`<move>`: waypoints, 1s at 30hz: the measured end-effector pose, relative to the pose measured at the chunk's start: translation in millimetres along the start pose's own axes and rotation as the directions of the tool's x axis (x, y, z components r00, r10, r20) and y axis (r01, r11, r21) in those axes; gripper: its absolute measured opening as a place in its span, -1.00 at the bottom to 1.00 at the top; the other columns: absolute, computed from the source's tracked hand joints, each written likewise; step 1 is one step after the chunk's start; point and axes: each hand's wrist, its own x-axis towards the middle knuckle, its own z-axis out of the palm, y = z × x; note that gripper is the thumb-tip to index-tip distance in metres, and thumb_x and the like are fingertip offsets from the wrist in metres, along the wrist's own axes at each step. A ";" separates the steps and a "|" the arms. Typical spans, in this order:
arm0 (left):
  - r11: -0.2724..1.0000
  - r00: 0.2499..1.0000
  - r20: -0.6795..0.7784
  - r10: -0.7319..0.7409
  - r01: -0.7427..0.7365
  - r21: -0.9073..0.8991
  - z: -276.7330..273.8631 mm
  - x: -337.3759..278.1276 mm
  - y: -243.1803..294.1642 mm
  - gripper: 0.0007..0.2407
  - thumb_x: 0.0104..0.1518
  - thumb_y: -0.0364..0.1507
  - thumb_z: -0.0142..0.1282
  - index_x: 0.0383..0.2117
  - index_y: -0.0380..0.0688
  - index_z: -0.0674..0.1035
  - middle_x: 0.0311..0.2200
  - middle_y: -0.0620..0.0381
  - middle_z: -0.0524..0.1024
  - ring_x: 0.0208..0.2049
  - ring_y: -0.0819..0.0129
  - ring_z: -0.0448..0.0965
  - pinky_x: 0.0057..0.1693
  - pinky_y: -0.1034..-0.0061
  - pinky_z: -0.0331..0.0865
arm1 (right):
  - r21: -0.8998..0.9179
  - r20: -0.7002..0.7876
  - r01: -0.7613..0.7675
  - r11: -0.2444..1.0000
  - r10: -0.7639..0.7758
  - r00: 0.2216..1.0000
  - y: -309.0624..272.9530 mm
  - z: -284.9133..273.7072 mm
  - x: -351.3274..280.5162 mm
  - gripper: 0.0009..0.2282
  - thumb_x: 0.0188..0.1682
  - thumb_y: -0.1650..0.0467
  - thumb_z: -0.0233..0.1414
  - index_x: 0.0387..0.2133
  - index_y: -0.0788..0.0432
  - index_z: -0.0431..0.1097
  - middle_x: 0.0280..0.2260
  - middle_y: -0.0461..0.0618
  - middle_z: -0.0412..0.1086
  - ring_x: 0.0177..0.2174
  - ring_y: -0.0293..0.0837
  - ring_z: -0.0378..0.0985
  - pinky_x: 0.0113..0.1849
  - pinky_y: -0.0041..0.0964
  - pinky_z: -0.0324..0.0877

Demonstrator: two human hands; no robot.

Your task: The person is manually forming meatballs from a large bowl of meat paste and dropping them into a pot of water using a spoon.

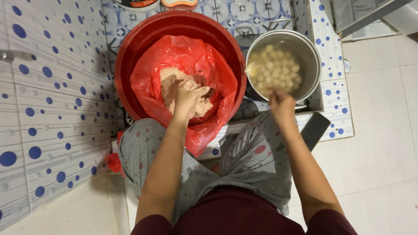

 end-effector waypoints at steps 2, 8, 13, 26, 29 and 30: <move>0.989 0.994 0.064 -0.092 0.099 -0.106 -6.7 -2.5 7.8 -0.66 -0.08 -0.62 0.35 -0.69 -0.01 0.31 -0.68 0.32 0.25 -0.61 0.50 0.46 -0.49 0.71 0.31 | 0.041 0.068 -0.001 0.999 -0.002 0.998 -34.1 10.0 -18.0 -0.85 0.12 0.49 0.04 -0.16 0.24 0.57 -0.50 0.24 0.49 -0.42 0.15 0.57 -0.29 -0.03 0.42; 0.916 0.978 0.205 -0.050 0.126 -0.381 -29.5 27.3 -32.6 -0.77 0.14 -0.27 0.26 -0.55 0.06 0.41 -0.65 0.39 0.28 -0.58 0.65 0.40 -0.41 0.86 0.25 | 0.089 0.293 -0.037 0.995 0.010 0.956 -90.1 37.4 -68.1 -0.86 0.05 0.40 0.10 -0.23 0.09 0.62 -0.41 0.15 0.58 -0.29 0.17 0.64 -0.26 -0.05 0.48; 0.928 0.949 0.099 0.299 -0.264 -0.264 -42.5 60.8 -66.0 -0.83 0.21 -0.29 0.14 -0.30 -0.10 0.49 -0.56 0.31 0.29 -0.49 0.62 0.40 -0.32 0.75 0.32 | 0.148 0.324 -0.131 0.980 0.077 0.943 -100.5 43.1 -71.2 -0.85 0.04 0.36 0.10 -0.24 0.01 0.64 -0.66 -0.05 0.49 -0.53 -0.13 0.58 -0.35 -0.24 0.46; 0.533 0.616 0.147 0.774 -0.759 0.374 -24.4 47.3 -66.0 -0.89 0.00 -0.39 0.42 -0.39 0.01 0.70 -0.37 0.13 0.65 -0.31 0.24 0.62 -0.09 0.42 0.45 | 0.249 0.304 -0.050 0.967 -0.029 0.952 -150.9 14.6 -66.6 -0.84 0.02 0.45 0.09 -0.22 0.16 0.62 -0.67 0.07 0.45 -0.59 -0.10 0.48 -0.43 -0.27 0.37; 0.884 0.888 -0.074 0.454 -0.438 0.162 -24.6 39.5 -47.0 -0.89 0.04 -0.47 0.30 -0.32 -0.09 0.69 -0.46 0.17 0.57 -0.45 0.50 0.50 -0.28 0.59 0.39 | 0.160 0.293 -0.011 0.987 -0.037 0.955 -138.7 5.4 -64.3 -0.86 0.01 0.44 0.12 -0.24 0.15 0.64 -0.48 0.18 0.57 -0.41 0.13 0.62 -0.31 -0.10 0.46; 0.972 0.962 -0.145 0.229 -0.235 -0.023 -24.1 38.0 -38.6 -0.87 0.07 -0.50 0.23 -0.27 -0.15 0.65 -0.47 0.24 0.50 -0.53 0.68 0.40 -0.43 0.76 0.37 | 0.133 0.274 -0.001 0.991 -0.035 0.961 -132.9 1.4 -62.5 -0.86 0.01 0.44 0.13 -0.25 0.15 0.64 -0.41 0.17 0.59 -0.31 0.22 0.64 -0.25 -0.05 0.47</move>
